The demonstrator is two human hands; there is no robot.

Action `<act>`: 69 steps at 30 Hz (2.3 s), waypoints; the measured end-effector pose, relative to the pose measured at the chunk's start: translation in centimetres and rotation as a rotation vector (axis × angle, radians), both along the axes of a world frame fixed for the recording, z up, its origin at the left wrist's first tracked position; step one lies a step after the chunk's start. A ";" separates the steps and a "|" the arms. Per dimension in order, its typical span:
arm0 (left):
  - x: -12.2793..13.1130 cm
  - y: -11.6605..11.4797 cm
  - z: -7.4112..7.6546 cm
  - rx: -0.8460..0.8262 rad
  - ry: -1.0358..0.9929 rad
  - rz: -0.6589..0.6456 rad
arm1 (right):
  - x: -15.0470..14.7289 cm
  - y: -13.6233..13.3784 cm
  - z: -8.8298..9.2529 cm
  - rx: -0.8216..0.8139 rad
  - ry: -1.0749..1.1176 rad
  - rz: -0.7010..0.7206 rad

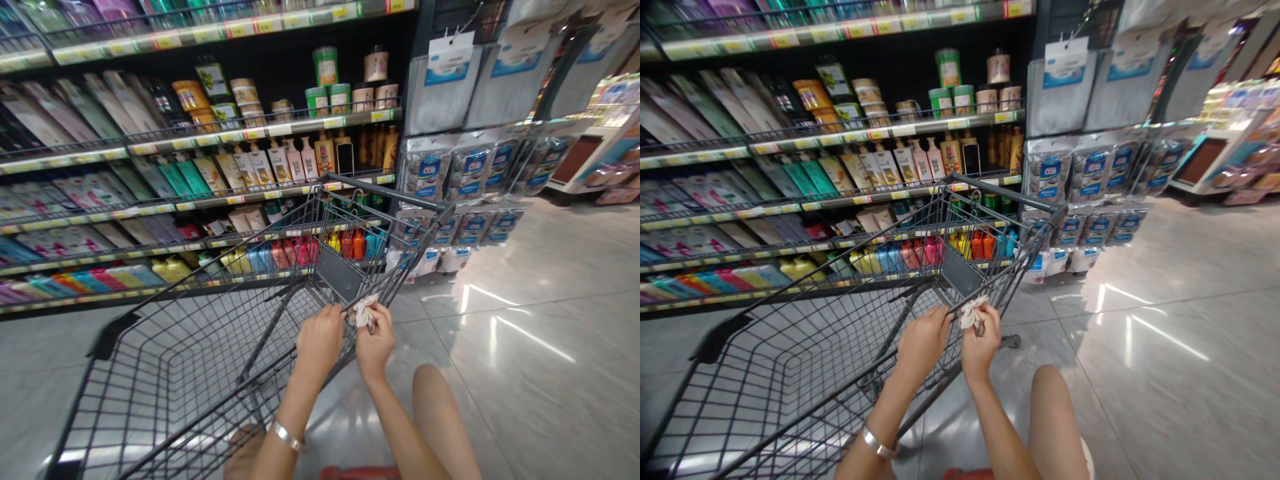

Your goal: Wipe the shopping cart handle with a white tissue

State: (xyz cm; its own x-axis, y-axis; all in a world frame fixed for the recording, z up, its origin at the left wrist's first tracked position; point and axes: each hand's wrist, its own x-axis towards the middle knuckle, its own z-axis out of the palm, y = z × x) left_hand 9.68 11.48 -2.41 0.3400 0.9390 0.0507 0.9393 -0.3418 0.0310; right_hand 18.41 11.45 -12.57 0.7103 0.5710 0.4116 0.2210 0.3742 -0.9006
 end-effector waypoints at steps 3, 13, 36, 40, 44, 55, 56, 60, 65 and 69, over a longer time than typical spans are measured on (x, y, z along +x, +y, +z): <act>0.0 -0.1 0.0 0.008 -0.004 -0.010 | -0.3 -0.2 -0.4 0.012 0.009 -0.020; 0.0 -0.2 -0.4 0.028 -0.009 -0.020 | -1.8 -0.6 -3.5 -0.017 0.051 0.008; -0.7 0.1 -0.4 -0.014 -0.305 -0.027 | 1.5 0.3 4.0 -0.090 0.200 0.014; -0.5 0.1 -0.3 -0.009 -0.289 -0.025 | 1.1 0.1 2.9 -0.023 0.039 -0.004; -0.5 0.1 -0.4 -0.011 -0.272 -0.021 | 0.1 0.0 0.5 0.011 -0.019 0.020; -0.6 0.1 -0.4 -0.037 -0.256 -0.004 | -2.3 -0.5 -2.7 -0.018 -0.013 0.014; -0.5 0.2 -0.3 -0.040 -0.256 -0.008 | -2.8 -0.7 -3.4 -0.042 -0.007 0.038; -0.4 0.1 0.1 -0.031 -0.218 -0.025 | -4.1 -1.5 -6.7 -0.121 0.007 0.157; -2.0 -1.4 -0.4 0.174 -0.103 -0.013 | -2.5 -1.5 -6.7 -0.200 -0.008 0.284; -5.1 -2.7 -1.5 0.326 -0.151 0.044 | -0.3 -1.5 -2.6 -0.272 0.200 0.179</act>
